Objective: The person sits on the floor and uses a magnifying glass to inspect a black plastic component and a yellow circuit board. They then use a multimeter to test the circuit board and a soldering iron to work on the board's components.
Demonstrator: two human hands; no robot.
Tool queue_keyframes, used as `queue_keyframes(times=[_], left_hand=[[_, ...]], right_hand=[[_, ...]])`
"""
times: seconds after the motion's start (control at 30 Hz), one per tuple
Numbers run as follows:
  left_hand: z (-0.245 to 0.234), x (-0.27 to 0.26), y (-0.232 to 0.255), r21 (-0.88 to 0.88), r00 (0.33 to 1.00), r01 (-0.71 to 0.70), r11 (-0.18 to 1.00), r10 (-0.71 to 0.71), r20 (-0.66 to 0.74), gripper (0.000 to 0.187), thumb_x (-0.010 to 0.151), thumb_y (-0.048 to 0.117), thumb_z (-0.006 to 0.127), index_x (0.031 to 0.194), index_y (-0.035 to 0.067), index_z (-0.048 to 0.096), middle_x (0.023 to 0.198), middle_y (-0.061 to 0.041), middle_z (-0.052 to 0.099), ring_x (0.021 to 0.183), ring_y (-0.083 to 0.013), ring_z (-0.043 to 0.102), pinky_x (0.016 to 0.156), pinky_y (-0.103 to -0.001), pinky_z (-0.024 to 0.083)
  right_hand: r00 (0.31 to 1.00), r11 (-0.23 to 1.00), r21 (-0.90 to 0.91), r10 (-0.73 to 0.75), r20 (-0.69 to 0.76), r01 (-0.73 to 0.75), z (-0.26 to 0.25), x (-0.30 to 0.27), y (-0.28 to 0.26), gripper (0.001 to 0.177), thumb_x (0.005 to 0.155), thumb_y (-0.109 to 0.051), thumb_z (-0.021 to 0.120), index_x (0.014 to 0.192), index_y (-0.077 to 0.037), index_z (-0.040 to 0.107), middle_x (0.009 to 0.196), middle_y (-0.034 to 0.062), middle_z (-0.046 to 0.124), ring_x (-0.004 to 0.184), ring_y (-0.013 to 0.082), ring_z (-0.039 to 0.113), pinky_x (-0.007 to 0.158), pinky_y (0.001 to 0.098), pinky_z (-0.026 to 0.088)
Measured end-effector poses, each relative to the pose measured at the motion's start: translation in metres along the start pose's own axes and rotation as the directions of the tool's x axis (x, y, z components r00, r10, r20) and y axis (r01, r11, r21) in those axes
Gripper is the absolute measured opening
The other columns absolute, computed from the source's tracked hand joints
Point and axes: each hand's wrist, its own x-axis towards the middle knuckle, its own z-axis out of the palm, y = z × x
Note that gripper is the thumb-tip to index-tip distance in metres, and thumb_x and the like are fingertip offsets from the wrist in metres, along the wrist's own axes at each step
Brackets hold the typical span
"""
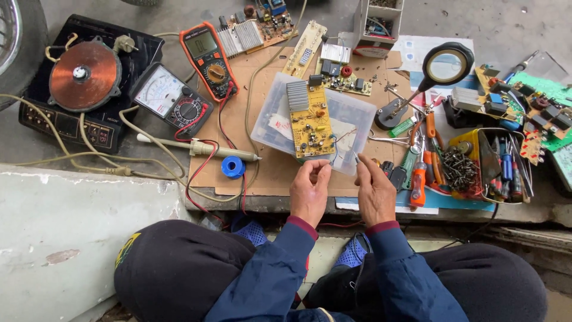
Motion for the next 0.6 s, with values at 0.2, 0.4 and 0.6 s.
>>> queue_keyframes(times=[0.2,0.4,0.6], left_hand=[[0.008,0.015,-0.041,-0.114,0.991,0.113,0.987,-0.120,-0.053,0.027,0.104,0.035,0.073,0.122,0.016,0.081,0.095,-0.002,0.082,0.073,-0.0088,0.072,0.070,-0.027,0.058],[-0.001,0.011,-0.050,-0.186,0.973,0.213,0.959,-0.226,-0.051,0.030,0.105,0.036,0.071,0.125,0.015,0.079,0.097,-0.004,0.084,0.071,-0.0078,0.071,0.062,-0.025,0.054],[-0.004,0.008,-0.044,-0.207,0.968,0.236,0.950,-0.248,-0.034,0.031,0.105,0.037,0.070,0.125,0.015,0.078,0.097,-0.005,0.084,0.069,-0.0087,0.071,0.060,-0.024,0.054]], right_hand=[[0.946,0.944,-0.210,-0.287,-0.150,0.253,0.009,0.005,-0.007,0.035,0.104,-0.037,0.084,0.134,-0.020,0.082,0.094,0.0118,0.081,0.097,0.0349,0.080,0.088,0.0500,0.062],[0.937,0.899,-0.307,-0.344,-0.051,0.313,0.030,0.031,0.004,0.013,0.103,-0.038,0.083,0.111,-0.028,0.081,0.089,0.0021,0.077,0.090,0.0321,0.079,0.082,0.0513,0.063],[0.921,0.870,-0.359,-0.385,-0.064,0.339,0.030,0.027,0.008,0.009,0.106,-0.034,0.082,0.105,-0.027,0.078,0.091,-0.0019,0.071,0.090,0.0261,0.079,0.080,0.0443,0.064]])
